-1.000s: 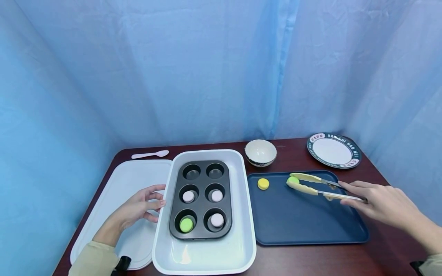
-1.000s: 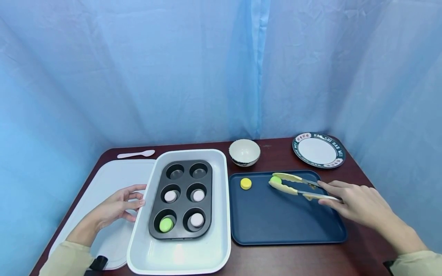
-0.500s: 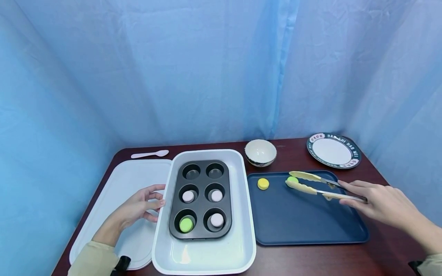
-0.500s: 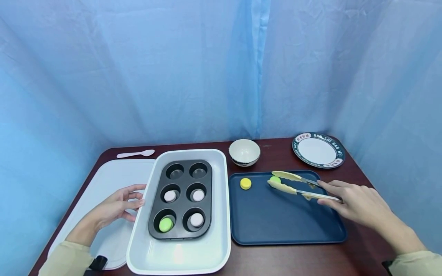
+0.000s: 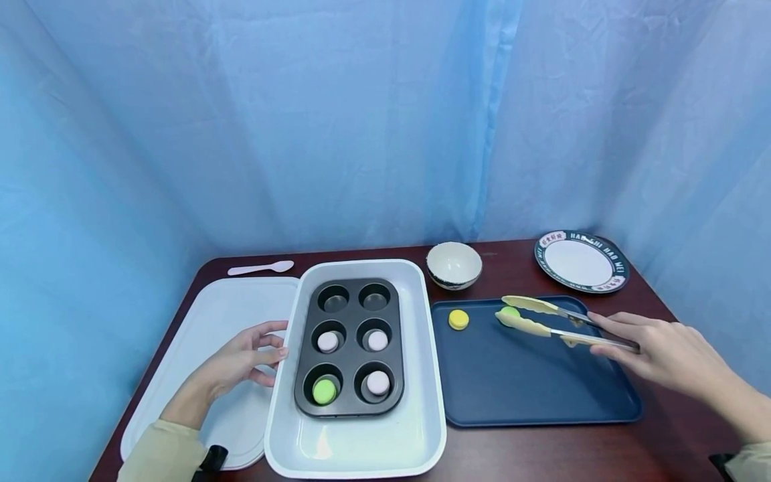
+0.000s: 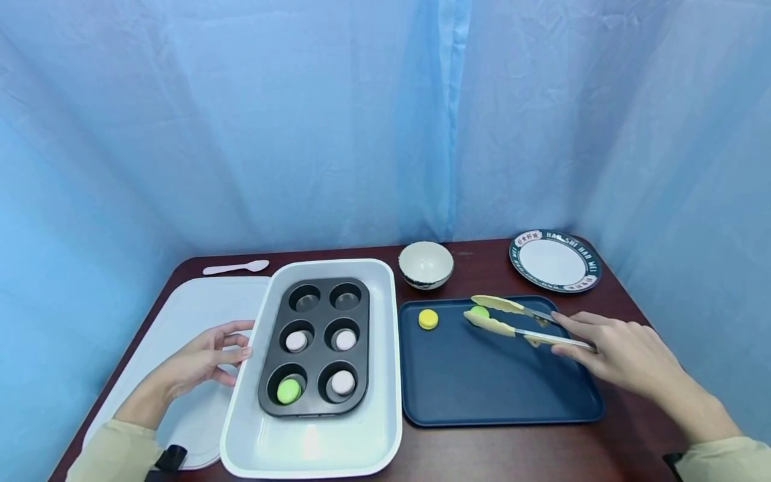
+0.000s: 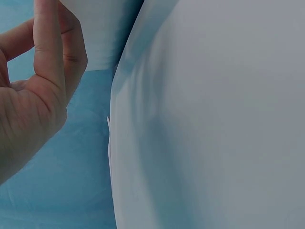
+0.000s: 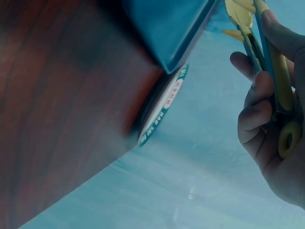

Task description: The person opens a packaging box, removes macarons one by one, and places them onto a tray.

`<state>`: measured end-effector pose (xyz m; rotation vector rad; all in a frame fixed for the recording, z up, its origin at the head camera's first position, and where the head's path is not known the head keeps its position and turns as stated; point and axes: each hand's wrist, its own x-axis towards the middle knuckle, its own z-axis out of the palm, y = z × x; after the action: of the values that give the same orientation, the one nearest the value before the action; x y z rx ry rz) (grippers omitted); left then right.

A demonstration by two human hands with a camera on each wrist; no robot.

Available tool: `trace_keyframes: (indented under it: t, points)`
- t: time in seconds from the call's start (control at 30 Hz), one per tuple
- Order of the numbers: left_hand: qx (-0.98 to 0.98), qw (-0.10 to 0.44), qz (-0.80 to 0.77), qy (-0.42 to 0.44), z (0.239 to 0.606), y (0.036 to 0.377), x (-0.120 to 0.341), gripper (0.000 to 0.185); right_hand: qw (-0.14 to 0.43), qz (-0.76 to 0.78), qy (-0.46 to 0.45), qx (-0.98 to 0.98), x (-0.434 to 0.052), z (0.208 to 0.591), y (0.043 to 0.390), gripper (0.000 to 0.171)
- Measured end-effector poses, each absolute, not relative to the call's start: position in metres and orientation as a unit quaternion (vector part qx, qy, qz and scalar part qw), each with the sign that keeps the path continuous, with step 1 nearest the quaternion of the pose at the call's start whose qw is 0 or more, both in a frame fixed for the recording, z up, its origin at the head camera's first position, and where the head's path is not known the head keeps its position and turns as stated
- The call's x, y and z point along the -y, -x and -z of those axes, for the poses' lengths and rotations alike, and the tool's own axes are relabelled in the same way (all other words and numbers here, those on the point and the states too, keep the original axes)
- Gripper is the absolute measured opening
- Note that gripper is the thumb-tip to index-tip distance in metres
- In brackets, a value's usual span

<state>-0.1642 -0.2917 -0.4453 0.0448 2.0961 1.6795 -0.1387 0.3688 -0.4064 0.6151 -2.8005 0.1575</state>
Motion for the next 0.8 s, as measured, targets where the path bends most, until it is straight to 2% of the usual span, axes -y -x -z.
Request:
trace_keyframes:
  t: [0.2,0.53,0.8]
  points:
    - [-0.760,0.224,-0.610,-0.015,0.444,0.164,0.293,0.070,0.151,-0.060,-0.214,0.963,-0.354,0.391,0.141,0.060]
    - [-0.761,0.221,-0.610,-0.009,0.443,0.163,0.292,0.068,0.207,-0.112,-0.340,0.911,-0.294,0.361,0.153,0.067]
    - [-0.761,0.221,-0.610,-0.010,0.442,0.163,0.290,0.068,0.173,-0.123,-0.422,0.882,-0.232,0.349,0.169,0.057]
